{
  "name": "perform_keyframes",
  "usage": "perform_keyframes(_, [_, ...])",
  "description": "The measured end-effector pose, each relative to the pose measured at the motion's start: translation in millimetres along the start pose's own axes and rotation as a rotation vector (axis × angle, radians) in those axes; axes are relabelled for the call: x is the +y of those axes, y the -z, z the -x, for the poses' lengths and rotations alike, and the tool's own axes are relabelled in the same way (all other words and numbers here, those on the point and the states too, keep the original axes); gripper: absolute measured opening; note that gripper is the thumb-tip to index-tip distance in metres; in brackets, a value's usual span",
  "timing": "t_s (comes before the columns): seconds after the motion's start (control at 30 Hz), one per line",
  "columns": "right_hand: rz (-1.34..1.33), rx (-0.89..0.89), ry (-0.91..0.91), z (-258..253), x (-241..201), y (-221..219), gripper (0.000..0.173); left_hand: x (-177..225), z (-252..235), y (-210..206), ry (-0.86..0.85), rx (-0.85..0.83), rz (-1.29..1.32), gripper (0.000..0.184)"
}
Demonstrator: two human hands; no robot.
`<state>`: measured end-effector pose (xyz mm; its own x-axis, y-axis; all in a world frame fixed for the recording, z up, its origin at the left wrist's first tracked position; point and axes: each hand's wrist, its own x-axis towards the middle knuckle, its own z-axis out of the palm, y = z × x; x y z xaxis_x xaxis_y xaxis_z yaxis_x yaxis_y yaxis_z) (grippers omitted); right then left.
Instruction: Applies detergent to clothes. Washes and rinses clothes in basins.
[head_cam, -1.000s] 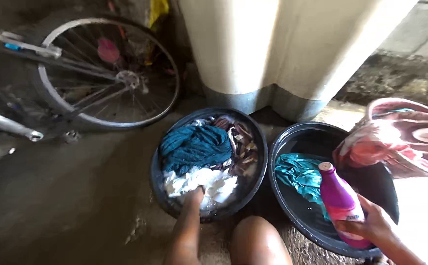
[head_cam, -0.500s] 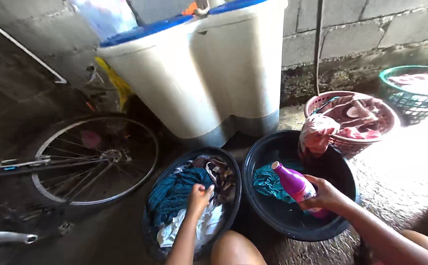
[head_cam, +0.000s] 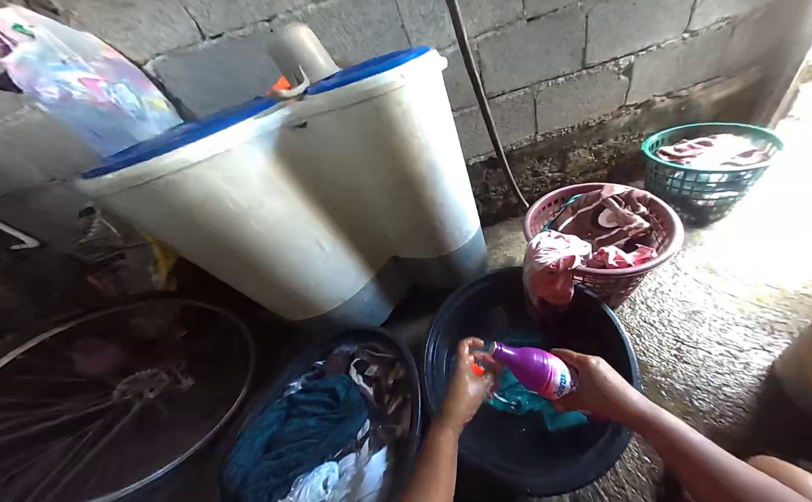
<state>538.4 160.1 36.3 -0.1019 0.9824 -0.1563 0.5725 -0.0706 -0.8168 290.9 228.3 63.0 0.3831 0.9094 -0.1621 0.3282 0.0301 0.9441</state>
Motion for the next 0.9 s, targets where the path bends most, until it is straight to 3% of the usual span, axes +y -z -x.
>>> perform_keyframes(0.13, [0.013, 0.02, -0.053, 0, 3, 5, 0.083, 1, -14, 15, -0.05, -0.214, 0.008, 0.063])
perform_keyframes(0.33, [0.136, -0.076, -0.039, 1, 6, -3, 0.083, 4, -21, 22, -0.021, -0.405, 0.118, 0.084])
perform_keyframes(0.47, [0.173, -0.08, -0.023, 4, 6, -7, 0.083, 6, -20, 21, -0.035, -0.529, 0.144, 0.082])
perform_keyframes(0.53, [0.204, -0.072, -0.022, 5, 7, -7, 0.082, 5, -19, 15, -0.057, -0.509, 0.097, 0.077])
perform_keyframes(0.7, [0.237, -0.032, -0.047, 8, 5, -9, 0.081, 1, -24, -6, -0.11, -0.269, -0.151, 0.044])
perform_keyframes(0.9, [0.353, 0.081, -0.003, 16, -2, -19, 0.075, 2, -31, -12, 0.116, -0.243, -0.08, 0.067])
